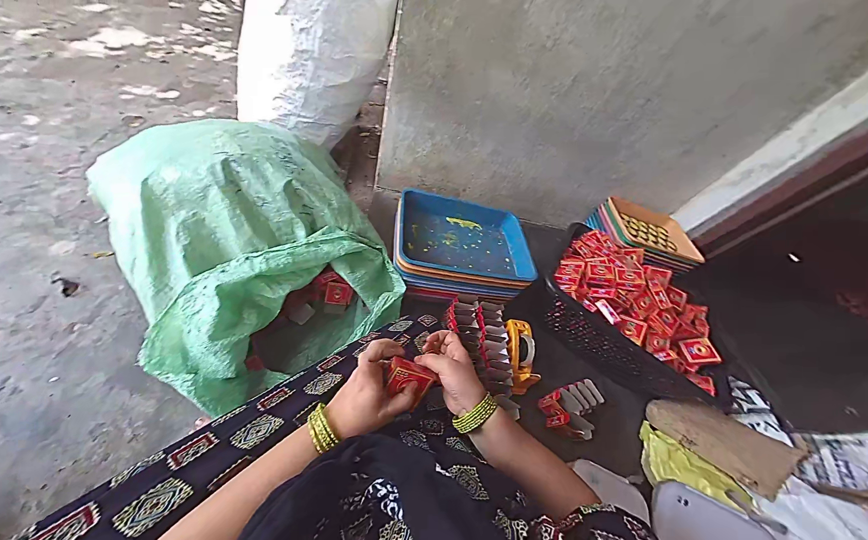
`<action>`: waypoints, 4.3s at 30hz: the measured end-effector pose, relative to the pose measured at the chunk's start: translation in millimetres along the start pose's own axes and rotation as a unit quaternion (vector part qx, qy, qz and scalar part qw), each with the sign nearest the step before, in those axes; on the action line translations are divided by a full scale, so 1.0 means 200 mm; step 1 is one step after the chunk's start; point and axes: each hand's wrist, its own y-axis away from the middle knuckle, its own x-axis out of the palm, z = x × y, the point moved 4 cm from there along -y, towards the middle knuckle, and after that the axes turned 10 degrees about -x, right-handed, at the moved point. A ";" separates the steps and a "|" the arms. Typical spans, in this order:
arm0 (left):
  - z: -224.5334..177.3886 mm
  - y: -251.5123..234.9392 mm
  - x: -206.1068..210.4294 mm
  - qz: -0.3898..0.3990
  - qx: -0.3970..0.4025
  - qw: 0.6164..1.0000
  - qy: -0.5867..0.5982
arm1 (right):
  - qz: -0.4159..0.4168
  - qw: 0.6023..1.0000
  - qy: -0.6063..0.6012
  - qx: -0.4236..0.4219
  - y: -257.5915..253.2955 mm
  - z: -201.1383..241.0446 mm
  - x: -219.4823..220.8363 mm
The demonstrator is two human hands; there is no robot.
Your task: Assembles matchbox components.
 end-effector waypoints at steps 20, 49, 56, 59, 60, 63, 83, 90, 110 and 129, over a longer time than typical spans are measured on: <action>0.16 0.01 0.01 0.011 -0.207 0.978 0.019 | -0.442 0.873 -0.013 -0.207 -0.35 0.64 -1.67; 0.20 0.04 0.00 0.063 -0.235 0.970 0.003 | -0.315 0.658 0.672 0.127 -0.20 0.19 -2.19; 0.26 0.05 0.04 0.043 -0.256 0.965 -0.023 | -0.215 0.612 0.742 0.167 -0.29 0.12 -2.57; 0.29 0.05 0.07 0.045 -0.257 0.965 -0.039 | -0.215 0.596 0.764 0.124 -0.34 0.07 -2.60; 0.30 0.05 0.07 0.046 -0.255 0.965 -0.042 | -0.214 0.593 0.768 0.116 -0.34 0.06 -2.61; 0.32 0.04 0.08 0.037 -0.261 0.964 -0.041 | -0.209 0.581 0.780 0.101 -0.36 0.05 -2.63; 0.32 0.01 0.10 0.043 -0.304 0.952 -0.008 | -0.311 0.680 0.660 0.071 -1.24 0.06 -2.08; 0.32 -0.02 0.09 0.067 -0.305 0.950 0.001 | -0.312 0.649 0.693 0.028 -0.53 0.12 -2.17; 0.16 -0.15 0.00 0.104 -0.238 0.964 0.057 | 0.021 0.723 0.688 0.053 -0.01 -0.16 -1.47; 0.01 -0.07 0.17 0.159 -0.160 0.974 0.025 | 0.176 0.833 0.506 -0.138 0.05 0.39 -0.64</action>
